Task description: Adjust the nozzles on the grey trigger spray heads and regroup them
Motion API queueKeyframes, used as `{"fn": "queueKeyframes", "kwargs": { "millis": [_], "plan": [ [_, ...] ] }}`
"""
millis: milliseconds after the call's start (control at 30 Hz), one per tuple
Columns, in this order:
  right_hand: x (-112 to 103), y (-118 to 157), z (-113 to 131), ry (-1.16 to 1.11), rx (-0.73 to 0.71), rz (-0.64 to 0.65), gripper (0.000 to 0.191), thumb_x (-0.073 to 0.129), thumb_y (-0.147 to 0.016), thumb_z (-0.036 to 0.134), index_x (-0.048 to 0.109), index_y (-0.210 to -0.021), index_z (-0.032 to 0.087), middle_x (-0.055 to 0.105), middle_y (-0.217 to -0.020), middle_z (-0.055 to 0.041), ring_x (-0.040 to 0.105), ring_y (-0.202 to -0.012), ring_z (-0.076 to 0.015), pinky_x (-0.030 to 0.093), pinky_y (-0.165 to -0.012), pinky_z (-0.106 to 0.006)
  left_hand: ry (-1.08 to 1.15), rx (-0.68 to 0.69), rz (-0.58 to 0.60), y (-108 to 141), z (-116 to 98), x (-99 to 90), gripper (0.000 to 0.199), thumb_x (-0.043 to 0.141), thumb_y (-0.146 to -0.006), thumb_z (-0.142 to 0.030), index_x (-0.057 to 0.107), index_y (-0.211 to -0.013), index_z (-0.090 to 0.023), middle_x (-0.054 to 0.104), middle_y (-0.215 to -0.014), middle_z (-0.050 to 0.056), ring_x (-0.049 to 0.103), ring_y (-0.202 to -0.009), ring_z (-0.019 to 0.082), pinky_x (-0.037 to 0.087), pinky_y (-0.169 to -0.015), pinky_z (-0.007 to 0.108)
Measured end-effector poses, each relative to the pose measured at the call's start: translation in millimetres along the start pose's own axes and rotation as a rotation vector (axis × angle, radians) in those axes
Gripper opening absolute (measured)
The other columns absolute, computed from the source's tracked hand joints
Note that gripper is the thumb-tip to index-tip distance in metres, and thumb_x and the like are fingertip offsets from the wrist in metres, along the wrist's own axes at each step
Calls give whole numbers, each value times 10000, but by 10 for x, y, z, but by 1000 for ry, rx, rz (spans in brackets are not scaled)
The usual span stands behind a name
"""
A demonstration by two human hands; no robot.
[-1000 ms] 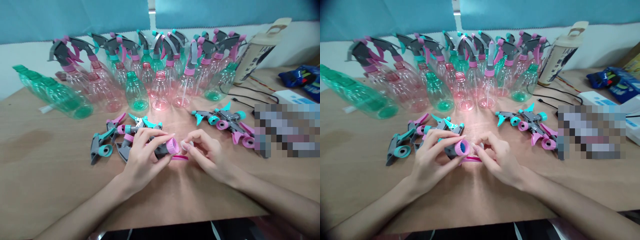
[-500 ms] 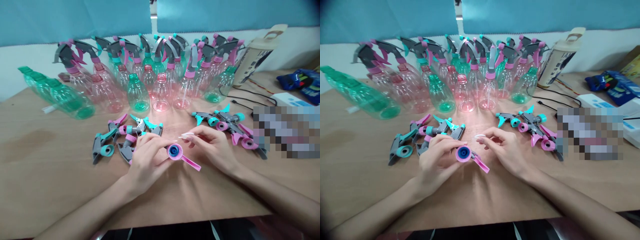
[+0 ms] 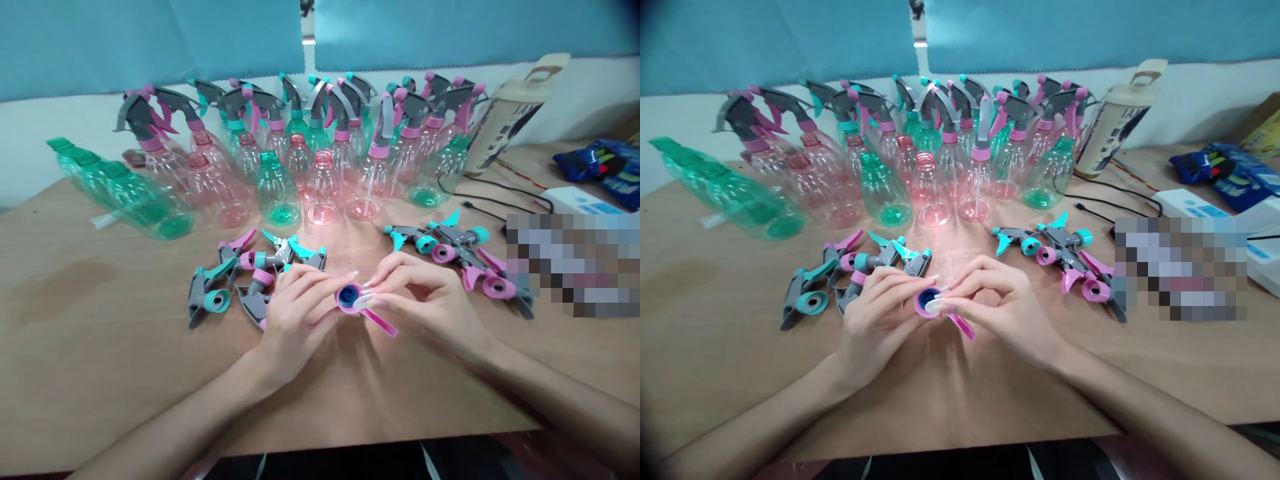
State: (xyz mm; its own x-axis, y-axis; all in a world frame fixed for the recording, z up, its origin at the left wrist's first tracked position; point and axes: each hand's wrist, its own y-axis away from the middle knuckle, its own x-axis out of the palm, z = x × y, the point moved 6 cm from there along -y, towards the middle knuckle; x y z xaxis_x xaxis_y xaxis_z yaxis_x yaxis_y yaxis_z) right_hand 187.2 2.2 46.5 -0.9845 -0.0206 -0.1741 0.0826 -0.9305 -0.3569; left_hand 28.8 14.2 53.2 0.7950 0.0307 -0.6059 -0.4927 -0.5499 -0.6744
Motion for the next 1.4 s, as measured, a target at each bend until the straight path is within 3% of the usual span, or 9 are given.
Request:
{"fn": "queueKeyframes", "kwargs": {
  "millis": [133, 333, 500, 733, 1067, 1400],
  "plan": [
    [51, 9, -25, -1, -1, -21, 120, 749, -721, 200, 638, -675, 205, 606, -772, 0, 608, -753, -134, 524, -672, -267, -12, -9, -2, 5, -19, 12, 329, 685, -799, -154, 617, -1113, -219, 688, -937, 26, 547, -855, 176, 474, -771, 338],
    [58, 21, -77, 7, 43, -41, 155, 717, -764, 239, 573, -809, 203, 564, -832, 12, 600, -739, -123, 521, -623, -252, -28, 19, -5, 26, -36, 10, 349, 689, -798, -156, 613, -1134, -215, 686, -932, 23, 539, -862, 177, 463, -768, 336],
    [-44, 10, 114, 111, -66, -81, 175, 671, -806, 223, 533, -915, 223, 598, -837, 5, 630, -789, -145, 553, -679, -283, -40, 18, -13, 28, -21, -14, 350, 695, -796, -178, 616, -1136, -201, 690, -934, 33, 535, -869, 188, 452, -778, 356],
    [58, 41, 428, 520, -374, 113, 310, 624, -807, 112, 513, -1062, 249, 675, -971, -15, 654, -743, -139, 549, -616, -277, -88, 63, -4, 21, -52, -30, 346, 660, -829, -186, 588, -1168, -201, 683, -950, 42, 515, -872, 195, 427, -754, 364],
    [132, -15, 403, 684, -359, 212, 259, 569, -875, 200, 493, -1120, 234, 691, -1012, -22, 688, -855, -173, 536, -649, -270, -103, 96, -9, 39, -37, -42, 363, 614, -862, -191, 544, -1218, -206, 664, -981, 54, 503, -901, 206, 431, -747, 359],
    [173, -46, 471, 677, -412, 258, 269, 560, -884, 194, 476, -1136, 238, 704, -939, -19, 687, -782, -149, 549, -672, -252, -66, 90, 16, 41, -23, -21, 386, 577, -885, -201, 516, -1266, -210, 636, -988, 69, 511, -892, 209, 431, -751, 370]
  ]
}}
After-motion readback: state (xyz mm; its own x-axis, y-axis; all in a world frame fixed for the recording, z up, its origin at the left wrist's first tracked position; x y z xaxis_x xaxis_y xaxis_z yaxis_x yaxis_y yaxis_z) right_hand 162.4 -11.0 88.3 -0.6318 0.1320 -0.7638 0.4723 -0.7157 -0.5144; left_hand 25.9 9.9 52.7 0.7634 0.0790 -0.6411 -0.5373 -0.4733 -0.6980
